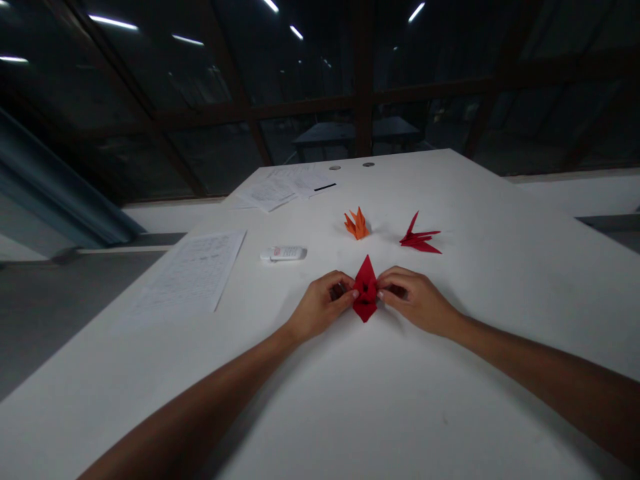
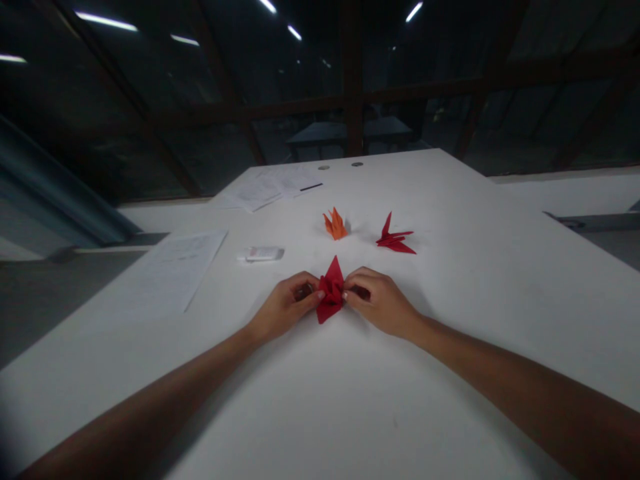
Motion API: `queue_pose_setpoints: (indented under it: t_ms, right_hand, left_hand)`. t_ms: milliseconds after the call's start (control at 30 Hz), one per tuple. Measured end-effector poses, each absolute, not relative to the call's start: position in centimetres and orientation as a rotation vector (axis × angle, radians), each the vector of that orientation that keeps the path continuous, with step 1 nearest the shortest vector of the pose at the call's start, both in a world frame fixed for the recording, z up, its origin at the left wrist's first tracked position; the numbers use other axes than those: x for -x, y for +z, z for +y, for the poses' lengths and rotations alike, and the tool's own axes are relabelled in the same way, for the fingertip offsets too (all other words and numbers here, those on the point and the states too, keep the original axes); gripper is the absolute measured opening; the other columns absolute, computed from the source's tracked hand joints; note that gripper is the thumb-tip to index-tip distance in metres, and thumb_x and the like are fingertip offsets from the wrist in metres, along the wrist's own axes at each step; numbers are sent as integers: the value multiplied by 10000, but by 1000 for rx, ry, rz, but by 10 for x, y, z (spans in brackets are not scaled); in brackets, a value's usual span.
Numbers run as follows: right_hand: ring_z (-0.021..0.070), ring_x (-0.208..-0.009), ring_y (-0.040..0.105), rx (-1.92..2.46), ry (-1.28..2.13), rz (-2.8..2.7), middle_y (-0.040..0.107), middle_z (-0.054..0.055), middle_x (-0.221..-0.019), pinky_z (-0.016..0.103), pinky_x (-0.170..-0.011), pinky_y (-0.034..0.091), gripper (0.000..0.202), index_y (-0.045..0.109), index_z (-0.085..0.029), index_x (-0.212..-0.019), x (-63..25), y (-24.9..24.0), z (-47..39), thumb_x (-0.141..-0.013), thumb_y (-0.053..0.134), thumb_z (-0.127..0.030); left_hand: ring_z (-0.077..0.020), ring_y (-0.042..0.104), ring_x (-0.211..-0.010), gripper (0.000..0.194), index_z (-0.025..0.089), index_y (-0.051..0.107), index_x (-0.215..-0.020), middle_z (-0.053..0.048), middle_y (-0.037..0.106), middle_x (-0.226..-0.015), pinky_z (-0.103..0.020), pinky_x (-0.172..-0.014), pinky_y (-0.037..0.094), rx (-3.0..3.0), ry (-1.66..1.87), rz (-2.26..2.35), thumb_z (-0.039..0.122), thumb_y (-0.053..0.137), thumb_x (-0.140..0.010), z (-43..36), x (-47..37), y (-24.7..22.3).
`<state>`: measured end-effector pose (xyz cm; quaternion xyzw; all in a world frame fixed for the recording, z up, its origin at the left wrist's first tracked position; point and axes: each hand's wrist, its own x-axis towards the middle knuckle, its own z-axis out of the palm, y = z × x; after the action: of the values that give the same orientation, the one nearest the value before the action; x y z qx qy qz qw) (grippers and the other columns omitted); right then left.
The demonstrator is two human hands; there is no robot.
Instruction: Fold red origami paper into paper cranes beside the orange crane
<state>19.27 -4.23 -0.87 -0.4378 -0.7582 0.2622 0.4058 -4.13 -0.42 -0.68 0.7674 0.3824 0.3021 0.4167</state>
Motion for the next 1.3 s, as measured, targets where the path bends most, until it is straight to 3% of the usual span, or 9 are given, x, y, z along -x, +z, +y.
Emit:
queue_pose_setpoints:
  t_ms: [367,567,733,1300]
  right_hand:
    - [169,-820,620,1104,658,-1959,673,35,-962,300,-725,481,65,688,-210,-928,-193,-10,-43,-921,624,-202]
    - [172,-838,626,1079,639,-1983,671,40,-972,302,-740,488,93,693,-216,-961,-193,-9,-44,-923,614,-185]
    - [171,-830,624,1084,618,-2006,676,44,-986,308,-737,493,102,695,-215,-982,-194,-10,-43,-926,613,-193]
    - [165,-818,631,1106,623,-2009,679,45,-1000,285,-692,484,126,701,-232,-1004,-194,-9,-43,-936,608,-183]
  left_hand:
    - [-135,600,-742,238,170,631,-921,-26,674,-854,-248,-666,452,-1889,761,934,408,625,-924,-4,41,-8]
    - [-129,595,-748,237,191,674,-1032,-35,681,-931,-238,-654,448,-1958,773,938,394,649,-913,-5,41,-4]
    - [-145,600,-831,206,185,711,-893,-46,661,-941,-242,-701,452,-2044,787,890,376,639,-923,-5,41,1]
    - [-143,608,-727,230,159,657,-923,-41,677,-840,-250,-657,489,-1832,834,983,386,661,-888,-3,37,-5]
